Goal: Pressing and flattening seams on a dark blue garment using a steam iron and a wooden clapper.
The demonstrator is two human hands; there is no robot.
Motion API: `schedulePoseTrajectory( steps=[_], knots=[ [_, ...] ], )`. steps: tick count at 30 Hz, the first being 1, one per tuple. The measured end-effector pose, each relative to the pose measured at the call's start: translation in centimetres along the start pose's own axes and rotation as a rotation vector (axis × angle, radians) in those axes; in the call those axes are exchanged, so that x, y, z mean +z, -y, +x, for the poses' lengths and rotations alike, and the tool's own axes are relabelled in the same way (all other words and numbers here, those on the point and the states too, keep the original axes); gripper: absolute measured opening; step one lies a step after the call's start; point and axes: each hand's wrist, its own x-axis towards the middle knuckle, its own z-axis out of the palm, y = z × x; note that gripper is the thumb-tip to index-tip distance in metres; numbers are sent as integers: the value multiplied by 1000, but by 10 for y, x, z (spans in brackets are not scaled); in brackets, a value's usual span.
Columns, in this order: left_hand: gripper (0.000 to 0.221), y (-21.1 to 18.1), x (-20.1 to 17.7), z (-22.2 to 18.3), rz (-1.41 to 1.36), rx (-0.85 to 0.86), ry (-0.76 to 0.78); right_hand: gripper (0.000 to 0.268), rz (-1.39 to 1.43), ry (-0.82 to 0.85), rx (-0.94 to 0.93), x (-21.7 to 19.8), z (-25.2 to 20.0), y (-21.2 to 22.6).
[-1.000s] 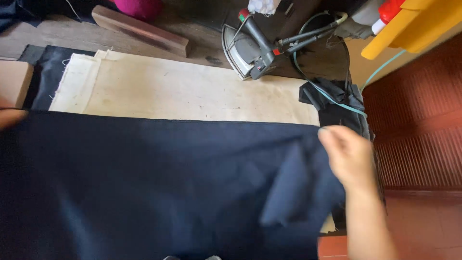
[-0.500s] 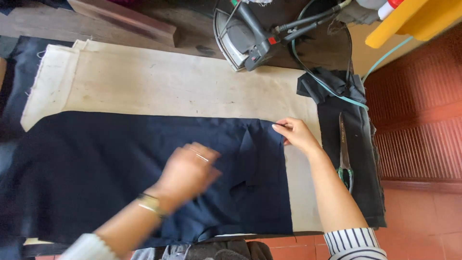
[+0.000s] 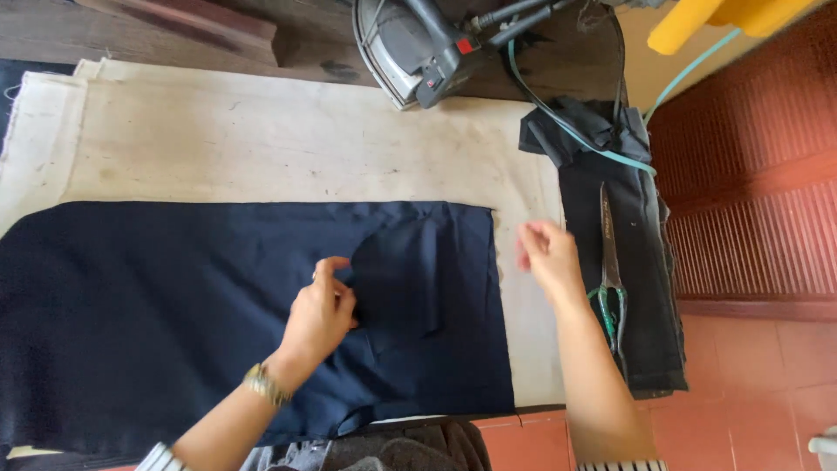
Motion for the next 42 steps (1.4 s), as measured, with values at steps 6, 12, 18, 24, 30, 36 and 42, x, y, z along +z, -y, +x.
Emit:
schedulePoseTrajectory(
  steps=[6,12,18,24,30,36,42],
  knots=[
    [33,-12,26,-61,358,819,-73,24,-8,190,319,0,-80,52],
    [17,-15,83,-75,617,1084,138,24,30,118,337,27,-91,50],
    [11,-3,110,-76,693,1168,45,18,-52,44,281,39,-91,42],
    [6,-14,115,-71,502,991,136,16,-116,-115,3,50,-83,5],
    [7,-18,114,-70,298,799,285,14,-11,-112,81,40,-79,18],
    [29,-38,42,-42,249,456,-70,20,27,42,159,30,-91,42],
    [44,-19,20,2,442,67,-73,20,171,48,84,32,-95,34]
  ],
)
